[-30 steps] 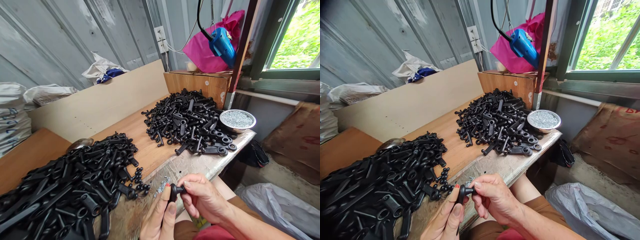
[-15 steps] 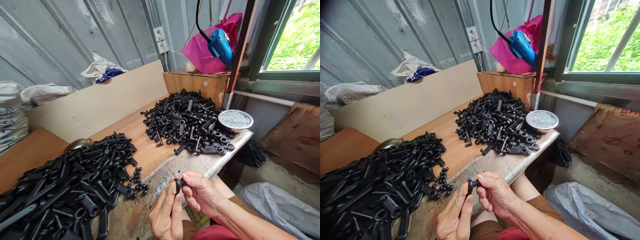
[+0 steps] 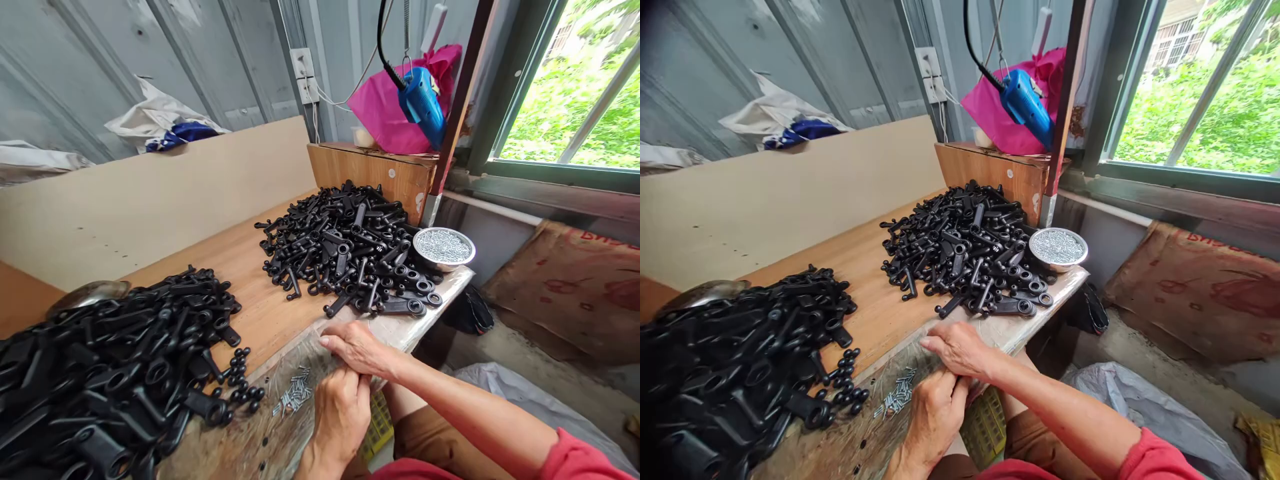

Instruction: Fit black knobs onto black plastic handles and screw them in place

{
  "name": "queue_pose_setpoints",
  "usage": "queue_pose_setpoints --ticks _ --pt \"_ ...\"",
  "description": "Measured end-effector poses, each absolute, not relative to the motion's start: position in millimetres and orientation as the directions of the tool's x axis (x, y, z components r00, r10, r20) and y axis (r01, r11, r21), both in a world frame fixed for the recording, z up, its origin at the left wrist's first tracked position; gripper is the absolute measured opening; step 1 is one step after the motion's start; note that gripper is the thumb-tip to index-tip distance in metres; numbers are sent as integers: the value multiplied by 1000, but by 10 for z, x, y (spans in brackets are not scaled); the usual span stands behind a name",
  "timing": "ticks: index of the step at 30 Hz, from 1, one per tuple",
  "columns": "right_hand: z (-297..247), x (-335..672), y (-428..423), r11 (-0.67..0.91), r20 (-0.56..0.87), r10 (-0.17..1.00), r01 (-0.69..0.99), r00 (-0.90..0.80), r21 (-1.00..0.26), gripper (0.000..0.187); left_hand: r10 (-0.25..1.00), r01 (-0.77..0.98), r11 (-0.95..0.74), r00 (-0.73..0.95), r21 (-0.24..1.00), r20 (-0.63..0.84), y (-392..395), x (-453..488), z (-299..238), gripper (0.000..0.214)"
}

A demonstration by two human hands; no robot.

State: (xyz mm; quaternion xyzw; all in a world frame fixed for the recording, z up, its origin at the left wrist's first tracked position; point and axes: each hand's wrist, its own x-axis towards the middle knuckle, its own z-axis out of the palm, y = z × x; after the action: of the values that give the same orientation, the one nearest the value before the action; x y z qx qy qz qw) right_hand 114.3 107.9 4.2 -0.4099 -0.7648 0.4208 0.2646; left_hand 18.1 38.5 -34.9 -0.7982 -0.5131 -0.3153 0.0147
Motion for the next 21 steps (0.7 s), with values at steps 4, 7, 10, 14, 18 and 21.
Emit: queue_pose_setpoints --ticks 4,7,10,14,18,21 --pt "-11 1091 1108 305 -51 810 493 -584 -815 42 785 832 -504 329 233 525 400 156 -354 37" --pt "-8 1106 1108 317 -93 810 565 -580 -761 46 779 824 -522 353 222 519 414 134 -368 38" --pt "10 1121 1085 350 -90 820 619 -566 -703 47 775 811 -538 369 230 513 418 123 -373 37" --pt "8 1142 1058 331 -45 852 605 -521 -724 42 799 810 -522 353 269 486 404 141 -371 36" --pt "-3 1173 1033 316 10 871 546 -491 -776 38 875 808 -438 284 394 391 401 176 -357 30" --pt "30 1262 913 336 53 863 494 -502 -802 36 932 763 -347 217 545 291 370 137 -287 24"
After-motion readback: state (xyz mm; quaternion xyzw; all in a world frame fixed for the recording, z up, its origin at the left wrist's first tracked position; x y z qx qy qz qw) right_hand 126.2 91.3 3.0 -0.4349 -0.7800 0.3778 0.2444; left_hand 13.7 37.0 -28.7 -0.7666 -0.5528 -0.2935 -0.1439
